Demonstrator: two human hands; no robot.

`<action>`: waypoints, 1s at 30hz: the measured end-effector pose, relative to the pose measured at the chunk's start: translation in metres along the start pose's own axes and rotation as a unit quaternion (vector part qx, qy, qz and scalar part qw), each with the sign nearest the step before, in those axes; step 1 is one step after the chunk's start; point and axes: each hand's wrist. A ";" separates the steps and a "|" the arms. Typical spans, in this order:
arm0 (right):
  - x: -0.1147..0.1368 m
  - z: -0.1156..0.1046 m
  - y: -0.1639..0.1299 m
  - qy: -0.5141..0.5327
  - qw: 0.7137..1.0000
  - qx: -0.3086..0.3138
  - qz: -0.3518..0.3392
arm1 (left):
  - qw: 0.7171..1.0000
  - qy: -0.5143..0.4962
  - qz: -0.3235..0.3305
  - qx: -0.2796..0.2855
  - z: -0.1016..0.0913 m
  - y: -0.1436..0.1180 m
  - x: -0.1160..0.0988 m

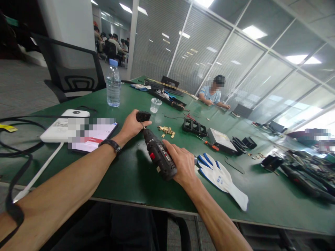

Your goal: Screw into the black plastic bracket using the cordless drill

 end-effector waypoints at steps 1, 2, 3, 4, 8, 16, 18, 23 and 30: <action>-0.001 0.000 0.000 0.004 1.000 -0.004 0.003 | 1.000 0.002 -0.002 0.001 0.000 0.000 0.000; -0.002 0.001 0.000 0.005 1.000 -0.007 0.006 | 1.000 0.004 -0.002 0.002 0.000 0.000 0.000; -0.003 0.001 0.000 0.005 1.000 -0.008 0.008 | 1.000 0.006 -0.001 0.001 0.000 0.000 0.000; -0.003 0.002 0.000 0.004 1.000 -0.008 0.009 | 1.000 0.008 -0.001 0.000 0.000 0.000 0.000; -0.002 0.002 0.000 0.009 1.000 -0.003 0.001 | 1.000 0.014 0.001 -0.013 0.001 0.000 0.001; 0.004 0.004 0.002 -0.005 1.000 0.023 -0.015 | 0.999 0.024 0.012 -0.020 0.001 0.000 0.004; 0.005 0.004 0.002 -0.016 0.999 0.030 -0.017 | 0.999 0.026 0.010 -0.017 0.000 0.000 0.004; 0.004 0.004 0.001 -0.011 1.000 0.019 -0.018 | 0.999 0.026 0.007 -0.018 0.000 0.000 0.004; -0.007 0.003 -0.002 0.039 0.997 -0.062 0.017 | 0.999 0.028 -0.023 -0.009 0.000 -0.001 0.001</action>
Point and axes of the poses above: each hand's wrist, its own y-axis towards the middle knuckle, its own z-axis out of the palm, x = y × z, and after that the axes turned 7 degrees about z, right-handed
